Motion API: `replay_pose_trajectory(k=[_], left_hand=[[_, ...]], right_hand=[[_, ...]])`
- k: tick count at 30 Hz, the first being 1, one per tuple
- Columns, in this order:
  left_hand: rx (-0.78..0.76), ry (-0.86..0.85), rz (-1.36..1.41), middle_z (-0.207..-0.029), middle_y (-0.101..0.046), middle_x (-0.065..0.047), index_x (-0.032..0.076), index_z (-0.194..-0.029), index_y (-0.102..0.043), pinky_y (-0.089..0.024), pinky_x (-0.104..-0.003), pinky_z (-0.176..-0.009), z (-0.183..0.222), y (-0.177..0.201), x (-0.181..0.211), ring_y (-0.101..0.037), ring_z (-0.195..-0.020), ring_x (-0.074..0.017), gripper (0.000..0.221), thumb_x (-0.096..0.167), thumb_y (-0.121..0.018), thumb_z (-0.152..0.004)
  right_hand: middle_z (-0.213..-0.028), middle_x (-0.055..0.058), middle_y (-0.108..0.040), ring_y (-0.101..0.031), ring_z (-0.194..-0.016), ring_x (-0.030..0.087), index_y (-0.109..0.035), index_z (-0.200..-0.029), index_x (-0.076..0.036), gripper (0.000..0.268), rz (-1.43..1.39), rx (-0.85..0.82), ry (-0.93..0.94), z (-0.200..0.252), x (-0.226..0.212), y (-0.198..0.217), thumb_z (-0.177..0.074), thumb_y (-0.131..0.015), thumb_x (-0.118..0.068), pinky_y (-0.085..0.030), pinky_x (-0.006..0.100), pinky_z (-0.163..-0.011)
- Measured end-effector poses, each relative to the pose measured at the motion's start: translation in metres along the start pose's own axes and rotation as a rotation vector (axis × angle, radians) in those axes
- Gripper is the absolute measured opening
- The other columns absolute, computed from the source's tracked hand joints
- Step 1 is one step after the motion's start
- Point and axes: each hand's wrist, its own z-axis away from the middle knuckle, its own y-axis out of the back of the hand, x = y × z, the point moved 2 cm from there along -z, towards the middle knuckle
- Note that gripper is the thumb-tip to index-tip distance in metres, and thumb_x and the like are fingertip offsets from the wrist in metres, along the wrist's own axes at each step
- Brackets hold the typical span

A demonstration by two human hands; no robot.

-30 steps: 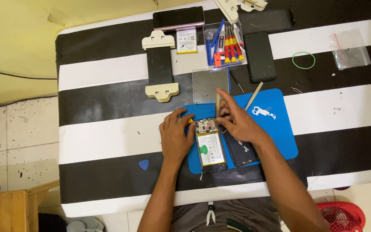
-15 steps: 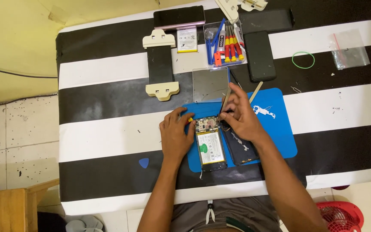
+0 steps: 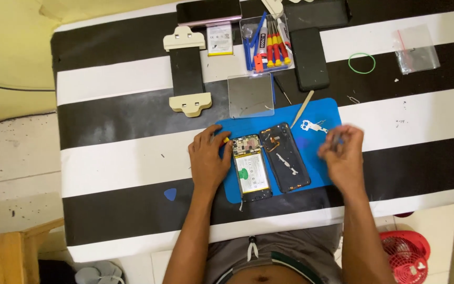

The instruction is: Disassembling a mobile phone by removing screws and internal components using a screwdriver and tweezers.

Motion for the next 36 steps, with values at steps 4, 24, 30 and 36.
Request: replay_pose_trajectory(k=[4, 24, 30, 36], left_hand=[[-0.016, 0.018, -0.008, -0.130, -0.059, 0.003, 0.023, -0.115, -0.073, -0.037, -0.042, -0.100, 0.000, -0.001, -0.001, -0.050, -0.125, -0.0211, 0.020, 0.033, -0.066, -0.099], [-0.061, 0.088, -0.019, -0.132, -0.061, 0.004, 0.024, -0.117, -0.074, -0.039, -0.042, -0.103, 0.000, 0.001, 0.002, -0.051, -0.127, -0.0196, 0.022, 0.034, -0.064, -0.100], [-0.077, 0.096, -0.008, -0.132, -0.062, 0.003, 0.023, -0.117, -0.074, -0.040, -0.043, -0.102, -0.002, 0.004, 0.003, -0.052, -0.126, -0.0206, 0.023, 0.035, -0.064, -0.100], [-0.069, 0.089, -0.010, -0.131, -0.061, 0.003, 0.023, -0.117, -0.074, -0.040, -0.043, -0.103, -0.002, 0.004, 0.004, -0.052, -0.126, -0.0201, 0.022, 0.033, -0.064, -0.100]], right_hand=[[-0.095, 0.013, -0.071, -0.071, -0.086, 0.035, -0.064, -0.123, -0.014, 0.032, 0.458, 0.023, -0.229, 0.030, 0.018, 0.010, -0.092, -0.068, -0.007, -0.054, 0.049, -0.071], [-0.075, 0.021, -0.075, -0.076, -0.069, 0.034, -0.077, -0.101, 0.003, 0.029, 0.821, -0.123, -0.207, 0.038, -0.024, -0.023, -0.099, -0.069, -0.025, -0.054, 0.040, -0.046], [-0.075, 0.023, -0.076, -0.075, -0.069, 0.035, -0.077, -0.100, 0.005, 0.032, 0.811, -0.099, -0.247, 0.038, -0.013, -0.017, -0.099, -0.069, -0.026, -0.053, 0.040, -0.045], [-0.080, 0.025, -0.077, -0.076, -0.071, 0.037, -0.077, -0.103, 0.006, 0.032, 0.817, -0.109, -0.318, 0.040, -0.032, -0.013, -0.097, -0.068, -0.025, -0.054, 0.041, -0.046]])
